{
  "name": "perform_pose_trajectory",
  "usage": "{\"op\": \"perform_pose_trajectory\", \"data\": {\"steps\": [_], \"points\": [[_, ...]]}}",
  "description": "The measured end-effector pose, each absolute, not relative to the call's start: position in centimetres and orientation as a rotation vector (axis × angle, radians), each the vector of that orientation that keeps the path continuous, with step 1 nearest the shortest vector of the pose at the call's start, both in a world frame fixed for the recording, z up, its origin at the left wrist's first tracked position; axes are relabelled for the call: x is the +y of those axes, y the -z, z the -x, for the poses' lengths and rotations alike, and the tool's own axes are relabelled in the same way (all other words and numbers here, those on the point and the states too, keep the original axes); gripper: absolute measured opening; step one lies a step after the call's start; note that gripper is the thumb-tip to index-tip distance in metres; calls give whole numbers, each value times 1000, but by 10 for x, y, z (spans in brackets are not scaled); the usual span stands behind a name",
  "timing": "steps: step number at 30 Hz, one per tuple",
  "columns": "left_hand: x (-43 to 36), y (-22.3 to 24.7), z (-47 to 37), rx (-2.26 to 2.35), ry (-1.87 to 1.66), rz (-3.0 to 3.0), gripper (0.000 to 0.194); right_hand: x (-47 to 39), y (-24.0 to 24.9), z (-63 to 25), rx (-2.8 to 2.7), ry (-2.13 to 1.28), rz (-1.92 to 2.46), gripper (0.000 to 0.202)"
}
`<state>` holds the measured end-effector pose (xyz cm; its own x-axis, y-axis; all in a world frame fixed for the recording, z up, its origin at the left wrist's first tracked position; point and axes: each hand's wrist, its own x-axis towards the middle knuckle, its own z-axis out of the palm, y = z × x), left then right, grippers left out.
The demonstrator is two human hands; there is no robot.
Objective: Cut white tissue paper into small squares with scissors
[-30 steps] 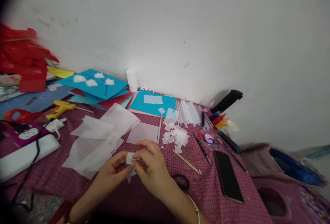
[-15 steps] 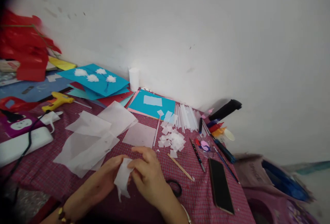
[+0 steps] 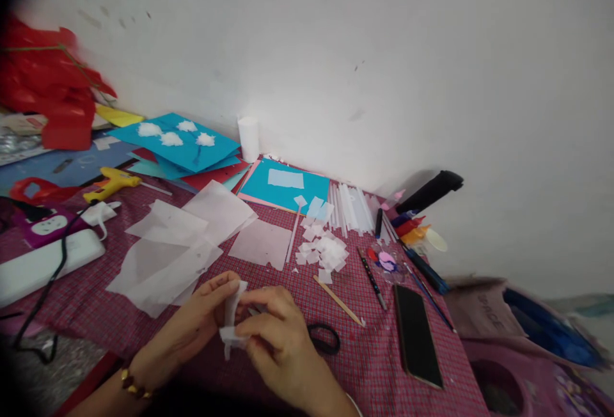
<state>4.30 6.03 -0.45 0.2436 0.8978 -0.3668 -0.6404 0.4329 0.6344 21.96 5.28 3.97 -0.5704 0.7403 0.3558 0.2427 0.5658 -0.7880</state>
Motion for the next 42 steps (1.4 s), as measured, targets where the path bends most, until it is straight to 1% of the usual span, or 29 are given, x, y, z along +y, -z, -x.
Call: {"op": "perform_pose_trajectory", "data": {"steps": [2, 6, 9, 12, 15, 19, 23, 28, 30, 31, 33, 34, 35, 36, 37, 39, 40, 41, 42], "points": [[64, 7, -40, 795, -1120, -381, 21, 46, -44, -220, -2002, -1028, 747, 28], [71, 9, -33, 898, -1183, -262, 17, 37, -51, -221, -1639, -1283, 622, 12], [71, 5, -28, 830, -1117, -183, 15, 36, -48, -224, -1436, -1398, 691, 6], [64, 0, -25, 689, -1057, -220, 20, 41, -35, -224, -1340, -1427, 910, 8], [55, -1, -25, 733, -1048, -355, 26, 44, -23, -221, -1247, -1471, 1045, 13], [49, 2, -31, 906, -982, -514, 18, 43, -21, -216, -1252, -1498, 1119, 16], [50, 8, -30, 990, -958, -653, 25, 48, -20, -216, -1328, -1496, 1196, 13], [56, 3, -3, 1138, -924, -840, 30, 76, 3, -221, -1433, -1512, 1286, 8], [58, -5, 7, 1212, -972, -881, 36, 85, 7, -219, -1552, -1386, 1344, 6], [57, -10, 9, 1238, -989, -910, 39, 88, 6, -217, -1638, -1252, 1366, 9], [55, -16, 7, 1264, -974, -968, 43, 88, -3, -210, -1772, -1019, 1342, 28], [54, -18, 4, 1262, -959, -998, 45, 86, -9, -205, -1799, -1006, 1291, 35], [52, -19, 0, 1251, -947, -1029, 45, 83, -15, -200, -1801, -1078, 1220, 40], [50, -18, -5, 1232, -943, -1058, 44, 81, -19, -194, -1786, -1174, 1149, 38], [49, -17, -9, 1211, -949, -1079, 43, 79, -23, -188, -1767, -1247, 1100, 31], [47, -12, -15, 1172, -951, -1088, 43, 79, -24, -178, -1697, -1309, 1090, 9], [46, -9, -16, 1160, -921, -1071, 43, 81, -23, -174, -1649, -1328, 1115, 9], [46, -6, -16, 1150, -872, -1049, 40, 83, -20, -172, -1596, -1352, 1141, 13], [46, -3, -16, 1143, -822, -1029, 34, 85, -18, -172, -1546, -1384, 1157, 15]]}}
